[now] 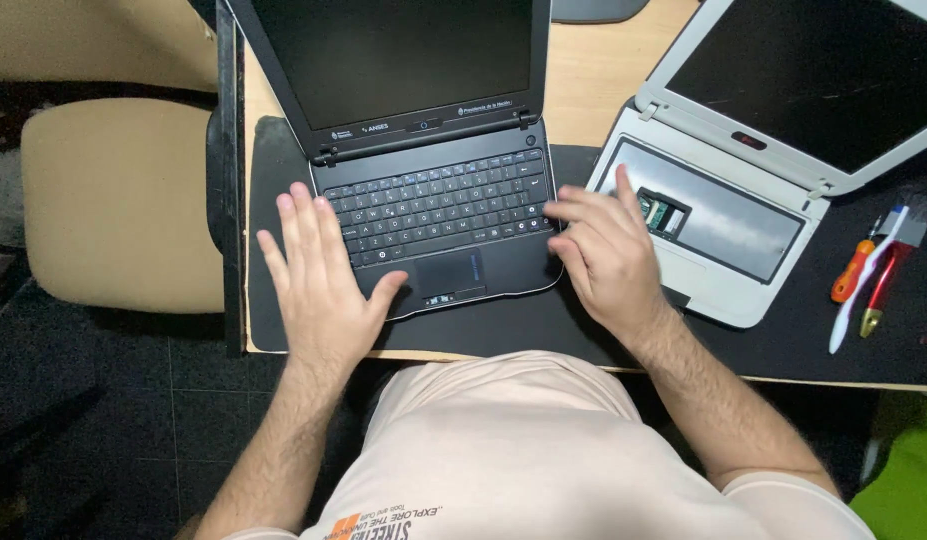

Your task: Final assembly of a laptop casing, including screwing in components, attaching the battery cover, and cleaning the screen with a brush.

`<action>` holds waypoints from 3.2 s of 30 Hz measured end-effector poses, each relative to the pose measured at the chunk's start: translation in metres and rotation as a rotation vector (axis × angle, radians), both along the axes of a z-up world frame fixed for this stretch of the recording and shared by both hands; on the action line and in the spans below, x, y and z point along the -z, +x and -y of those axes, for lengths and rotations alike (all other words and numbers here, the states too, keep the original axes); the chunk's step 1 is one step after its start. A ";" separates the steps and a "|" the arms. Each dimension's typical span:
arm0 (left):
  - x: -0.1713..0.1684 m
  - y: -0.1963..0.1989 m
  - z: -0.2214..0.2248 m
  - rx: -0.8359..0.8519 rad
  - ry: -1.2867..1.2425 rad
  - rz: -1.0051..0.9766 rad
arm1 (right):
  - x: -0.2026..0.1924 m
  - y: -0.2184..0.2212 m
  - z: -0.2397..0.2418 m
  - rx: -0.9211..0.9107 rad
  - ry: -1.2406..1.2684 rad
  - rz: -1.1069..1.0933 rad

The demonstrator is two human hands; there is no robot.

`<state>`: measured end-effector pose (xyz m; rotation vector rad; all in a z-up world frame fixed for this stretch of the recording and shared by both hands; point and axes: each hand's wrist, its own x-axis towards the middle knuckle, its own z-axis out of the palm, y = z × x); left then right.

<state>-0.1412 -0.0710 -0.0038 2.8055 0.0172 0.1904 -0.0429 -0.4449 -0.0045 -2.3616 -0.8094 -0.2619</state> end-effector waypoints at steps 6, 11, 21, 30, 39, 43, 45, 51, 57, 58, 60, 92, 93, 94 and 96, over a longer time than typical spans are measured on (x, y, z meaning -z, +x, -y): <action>0.020 0.015 0.163 0.561 -0.428 0.568 | 0.037 -0.041 -0.060 -0.523 1.338 -1.240; -0.029 0.043 0.186 0.951 -0.244 0.677 | 0.034 -0.073 -0.040 -0.474 1.320 -1.254; 0.018 0.049 0.084 0.536 -0.148 0.355 | -0.024 -0.099 -0.011 -0.282 1.133 -1.291; 0.026 0.013 0.051 0.001 0.041 0.354 | -0.023 -0.028 -0.043 -0.142 -0.210 0.038; 0.014 0.016 0.058 0.098 0.096 0.252 | -0.007 -0.001 -0.071 -0.197 -0.379 0.114; 0.021 0.008 0.055 0.045 0.065 0.315 | -0.004 -0.002 -0.071 -0.176 -0.355 0.124; 0.022 0.010 0.053 0.037 -0.008 0.245 | -0.001 -0.002 -0.072 -0.193 -0.308 0.113; 0.018 0.009 0.053 0.071 0.101 0.291 | 0.002 0.009 -0.085 -0.263 -0.304 0.150; 0.034 0.006 0.051 0.031 -0.036 0.300 | 0.004 0.008 -0.085 -0.264 -0.311 0.159; 0.031 0.007 0.051 0.031 -0.037 0.299 | 0.006 0.007 -0.084 -0.265 -0.312 0.158; 0.026 0.009 0.050 0.013 -0.113 0.253 | 0.008 0.004 -0.081 -0.239 -0.261 0.148; 0.017 0.013 0.057 -0.056 0.003 0.282 | 0.007 -0.008 -0.071 -0.208 -0.220 0.088; 0.010 0.015 0.059 -0.089 0.058 0.289 | 0.007 -0.007 -0.072 -0.203 -0.230 0.089; 0.011 0.016 0.058 -0.087 0.057 0.289 | 0.007 -0.006 -0.070 -0.201 -0.232 0.089; 0.015 0.015 0.057 -0.062 0.013 0.268 | 0.009 -0.007 -0.069 -0.189 -0.245 0.138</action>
